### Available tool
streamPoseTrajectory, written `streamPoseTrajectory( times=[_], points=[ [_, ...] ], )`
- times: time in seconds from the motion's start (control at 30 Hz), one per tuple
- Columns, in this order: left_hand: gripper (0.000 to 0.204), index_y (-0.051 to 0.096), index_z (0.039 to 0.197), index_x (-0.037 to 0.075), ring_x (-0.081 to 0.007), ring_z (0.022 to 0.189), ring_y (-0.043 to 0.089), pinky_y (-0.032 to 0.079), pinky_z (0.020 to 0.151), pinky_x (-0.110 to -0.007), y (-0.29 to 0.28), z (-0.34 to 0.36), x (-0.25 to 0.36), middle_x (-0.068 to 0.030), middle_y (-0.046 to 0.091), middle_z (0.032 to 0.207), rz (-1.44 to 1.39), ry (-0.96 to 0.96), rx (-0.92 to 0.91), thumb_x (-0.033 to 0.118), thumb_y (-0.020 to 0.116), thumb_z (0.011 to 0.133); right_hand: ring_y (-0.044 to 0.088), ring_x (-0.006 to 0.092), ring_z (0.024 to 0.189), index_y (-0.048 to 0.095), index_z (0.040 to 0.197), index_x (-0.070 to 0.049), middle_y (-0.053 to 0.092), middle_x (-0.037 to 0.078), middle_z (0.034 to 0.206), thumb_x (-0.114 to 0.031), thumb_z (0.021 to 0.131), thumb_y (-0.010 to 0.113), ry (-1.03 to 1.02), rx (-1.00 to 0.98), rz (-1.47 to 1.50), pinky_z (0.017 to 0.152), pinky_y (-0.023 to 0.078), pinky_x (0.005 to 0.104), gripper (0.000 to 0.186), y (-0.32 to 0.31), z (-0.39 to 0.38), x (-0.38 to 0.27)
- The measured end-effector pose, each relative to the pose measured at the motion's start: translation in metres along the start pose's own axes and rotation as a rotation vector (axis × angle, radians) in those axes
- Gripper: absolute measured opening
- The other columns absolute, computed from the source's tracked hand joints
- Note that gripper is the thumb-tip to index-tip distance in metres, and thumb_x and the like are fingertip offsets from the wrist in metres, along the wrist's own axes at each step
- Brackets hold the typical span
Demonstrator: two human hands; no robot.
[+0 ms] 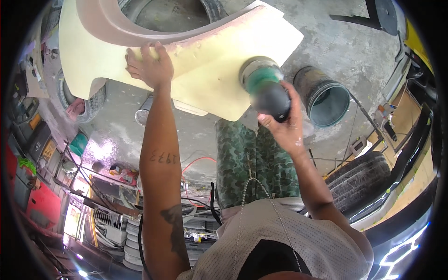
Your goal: The person holds a vehicle body piece and sands its surfaces using a rotary sander.
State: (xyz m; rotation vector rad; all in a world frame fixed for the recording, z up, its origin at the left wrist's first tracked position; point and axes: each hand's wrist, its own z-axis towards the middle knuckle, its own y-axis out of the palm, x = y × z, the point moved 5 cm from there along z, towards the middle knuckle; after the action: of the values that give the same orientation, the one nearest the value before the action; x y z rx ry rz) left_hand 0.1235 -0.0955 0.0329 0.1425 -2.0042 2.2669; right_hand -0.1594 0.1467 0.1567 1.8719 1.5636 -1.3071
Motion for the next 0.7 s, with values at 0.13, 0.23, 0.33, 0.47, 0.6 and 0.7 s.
streamPoseTrajectory(
  times=[0.13, 0.23, 0.33, 0.47, 0.6, 0.7],
  points=[
    [0.047, 0.066, 0.128, 0.023, -0.0416, 0.142, 0.027, 0.02, 0.116, -0.056, 0.005, 0.001, -0.004, -0.0231, 0.032, 0.16, 0.059, -0.007, -0.019, 0.058, 0.049, 0.1, 0.064, 0.0209, 0.117, 0.039, 0.152, -0.008, 0.063, 0.015, 0.132, -0.019, 0.08, 0.091, 0.126, -0.063, 0.25, 0.101, 0.052, 0.035, 0.09, 0.036, -0.028, 0.009],
    [0.049, 0.066, 0.13, 0.024, -0.0408, 0.142, 0.028, 0.02, 0.115, -0.056, 0.005, 0.001, -0.004, -0.0232, 0.032, 0.16, 0.064, 0.021, 0.02, 0.059, 0.049, 0.099, 0.062, 0.0198, 0.118, 0.035, 0.155, -0.009, 0.062, 0.014, 0.132, -0.017, 0.084, 0.088, 0.167, -0.137, 0.339, 0.102, 0.051, 0.0342, 0.088, 0.056, -0.047, 0.015],
    [0.052, 0.065, 0.132, 0.024, -0.0408, 0.144, 0.026, 0.019, 0.116, -0.058, 0.004, 0.0, -0.005, -0.024, 0.03, 0.16, 0.063, 0.021, -0.001, 0.06, 0.048, 0.099, 0.061, 0.0193, 0.12, 0.032, 0.157, -0.011, 0.062, 0.015, 0.133, -0.015, 0.088, 0.084, 0.142, -0.174, 0.348, 0.104, 0.05, 0.0341, 0.086, 0.073, -0.064, 0.017],
    [0.054, 0.065, 0.134, 0.019, -0.0436, 0.152, 0.01, 0.004, 0.122, -0.061, 0.005, 0.001, -0.007, -0.0277, 0.02, 0.163, -0.074, 0.016, -0.1, 0.058, 0.047, 0.1, 0.058, 0.02, 0.124, 0.031, 0.158, -0.011, 0.058, 0.015, 0.137, -0.014, 0.093, 0.079, 0.187, -0.252, 0.349, 0.104, 0.049, 0.0339, 0.081, 0.096, -0.084, 0.025],
    [0.055, 0.062, 0.14, 0.021, -0.0439, 0.155, 0.003, 0.0, 0.123, -0.063, 0.007, 0.002, -0.011, -0.0297, 0.017, 0.164, -0.158, 0.033, -0.149, 0.057, 0.049, 0.1, 0.057, 0.0212, 0.126, 0.03, 0.158, -0.011, 0.054, 0.017, 0.141, -0.016, 0.092, 0.08, 0.165, -0.274, 0.397, 0.105, 0.049, 0.0345, 0.082, 0.11, -0.104, 0.033],
    [0.058, 0.057, 0.146, 0.022, -0.0469, 0.155, 0.006, 0.002, 0.123, -0.066, 0.003, 0.004, -0.023, -0.0315, 0.018, 0.164, -0.194, 0.15, -0.23, 0.056, 0.052, 0.1, 0.056, 0.0215, 0.127, 0.03, 0.159, -0.011, 0.053, 0.017, 0.143, -0.016, 0.091, 0.081, 0.094, -0.192, 0.307, 0.106, 0.047, 0.034, 0.084, 0.115, -0.11, 0.035]
  ],
)
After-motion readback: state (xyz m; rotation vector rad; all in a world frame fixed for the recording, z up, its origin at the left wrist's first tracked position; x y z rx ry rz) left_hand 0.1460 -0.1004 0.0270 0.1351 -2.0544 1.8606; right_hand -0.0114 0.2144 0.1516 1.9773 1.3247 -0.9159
